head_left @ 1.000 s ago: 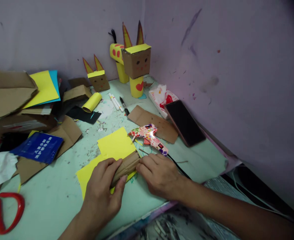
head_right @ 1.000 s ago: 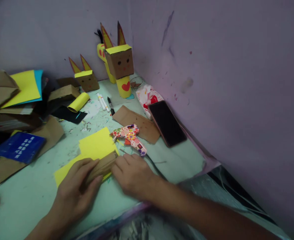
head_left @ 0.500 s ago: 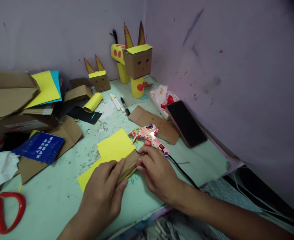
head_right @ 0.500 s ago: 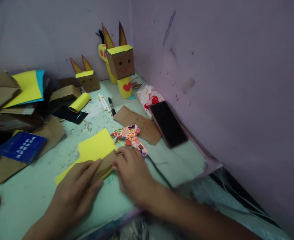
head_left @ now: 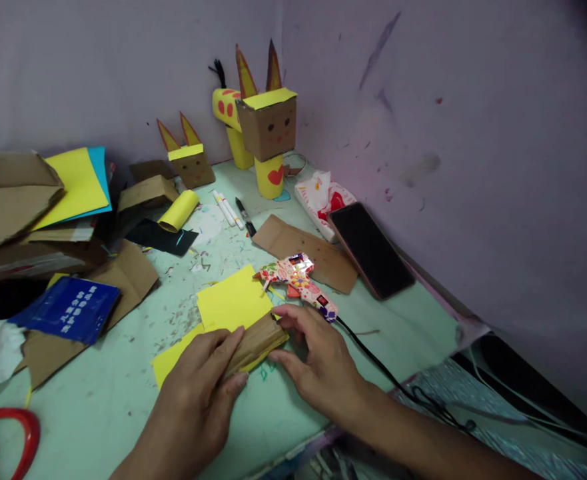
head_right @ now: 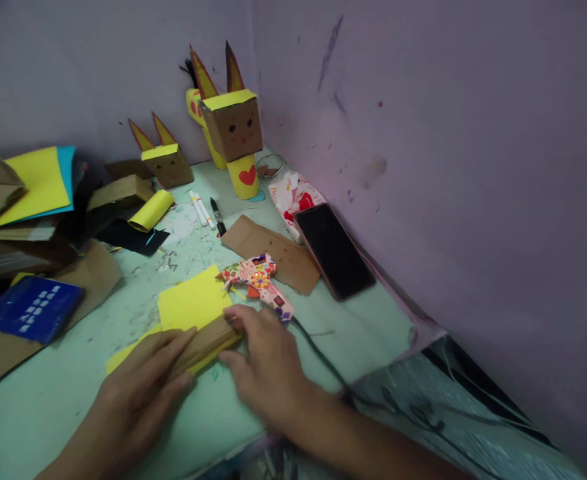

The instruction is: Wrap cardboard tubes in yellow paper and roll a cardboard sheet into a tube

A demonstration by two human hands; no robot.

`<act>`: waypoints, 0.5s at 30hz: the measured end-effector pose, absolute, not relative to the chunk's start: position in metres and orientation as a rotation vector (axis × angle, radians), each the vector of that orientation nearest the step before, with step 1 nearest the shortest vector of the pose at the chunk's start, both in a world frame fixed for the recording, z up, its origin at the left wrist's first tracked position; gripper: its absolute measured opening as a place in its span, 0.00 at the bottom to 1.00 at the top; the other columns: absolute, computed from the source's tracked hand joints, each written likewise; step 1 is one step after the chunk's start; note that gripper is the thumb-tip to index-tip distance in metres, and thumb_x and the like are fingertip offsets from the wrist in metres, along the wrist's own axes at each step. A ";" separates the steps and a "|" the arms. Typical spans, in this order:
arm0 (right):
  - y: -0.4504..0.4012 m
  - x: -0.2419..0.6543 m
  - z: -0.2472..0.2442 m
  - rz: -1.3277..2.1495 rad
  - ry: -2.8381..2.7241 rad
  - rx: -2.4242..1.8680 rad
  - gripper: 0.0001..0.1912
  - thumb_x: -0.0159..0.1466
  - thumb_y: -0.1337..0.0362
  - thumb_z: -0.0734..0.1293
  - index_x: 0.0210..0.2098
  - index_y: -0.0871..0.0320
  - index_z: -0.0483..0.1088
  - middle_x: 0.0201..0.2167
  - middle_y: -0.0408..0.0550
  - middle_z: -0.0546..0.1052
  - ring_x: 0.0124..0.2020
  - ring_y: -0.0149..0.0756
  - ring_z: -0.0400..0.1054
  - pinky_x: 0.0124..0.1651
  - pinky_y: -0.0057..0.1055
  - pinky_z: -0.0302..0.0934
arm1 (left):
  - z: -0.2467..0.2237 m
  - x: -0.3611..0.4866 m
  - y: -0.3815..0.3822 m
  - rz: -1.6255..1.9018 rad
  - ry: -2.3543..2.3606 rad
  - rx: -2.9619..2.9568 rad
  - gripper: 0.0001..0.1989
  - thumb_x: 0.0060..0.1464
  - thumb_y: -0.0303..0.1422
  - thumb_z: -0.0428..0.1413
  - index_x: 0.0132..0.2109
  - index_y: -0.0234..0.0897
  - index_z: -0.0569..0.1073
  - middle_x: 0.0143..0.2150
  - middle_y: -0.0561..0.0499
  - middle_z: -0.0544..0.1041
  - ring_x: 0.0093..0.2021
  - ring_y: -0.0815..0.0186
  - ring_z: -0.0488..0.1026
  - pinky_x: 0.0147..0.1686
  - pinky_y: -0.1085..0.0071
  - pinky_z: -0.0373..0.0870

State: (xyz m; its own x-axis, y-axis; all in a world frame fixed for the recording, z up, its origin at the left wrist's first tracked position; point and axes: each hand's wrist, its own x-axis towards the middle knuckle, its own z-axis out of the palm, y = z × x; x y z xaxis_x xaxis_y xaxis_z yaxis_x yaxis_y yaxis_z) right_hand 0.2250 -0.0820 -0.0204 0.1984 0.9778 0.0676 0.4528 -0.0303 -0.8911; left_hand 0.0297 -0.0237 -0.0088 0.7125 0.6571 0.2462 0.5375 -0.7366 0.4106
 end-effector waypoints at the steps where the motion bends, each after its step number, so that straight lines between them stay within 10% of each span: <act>1: -0.081 0.225 -0.020 0.847 -1.341 -1.617 0.24 0.52 0.74 0.69 0.48 0.57 0.65 0.38 0.48 0.75 0.34 0.37 0.68 0.37 0.34 0.61 | -0.009 0.030 -0.025 0.550 0.938 2.610 0.22 0.59 0.35 0.51 0.60 0.42 0.61 0.50 0.46 0.69 0.48 0.64 0.69 0.45 0.73 0.69; 15: -0.066 0.218 -0.017 1.468 -0.625 -1.333 0.15 0.46 0.66 0.68 0.32 0.54 0.59 0.19 0.33 0.67 0.15 0.25 0.61 0.19 0.22 0.55 | -0.001 0.028 -0.022 0.468 0.872 2.851 0.22 0.59 0.36 0.50 0.59 0.38 0.61 0.48 0.43 0.73 0.46 0.60 0.72 0.43 0.68 0.73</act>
State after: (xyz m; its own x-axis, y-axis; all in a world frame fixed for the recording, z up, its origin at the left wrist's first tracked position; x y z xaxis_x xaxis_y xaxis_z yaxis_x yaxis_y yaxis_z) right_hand 0.2179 -0.0662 -0.0169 0.1245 0.9035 -0.4102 -0.3304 -0.3521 -0.8757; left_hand 0.0281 -0.0219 -0.0014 0.7857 0.5632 0.2560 0.5250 -0.8259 0.2055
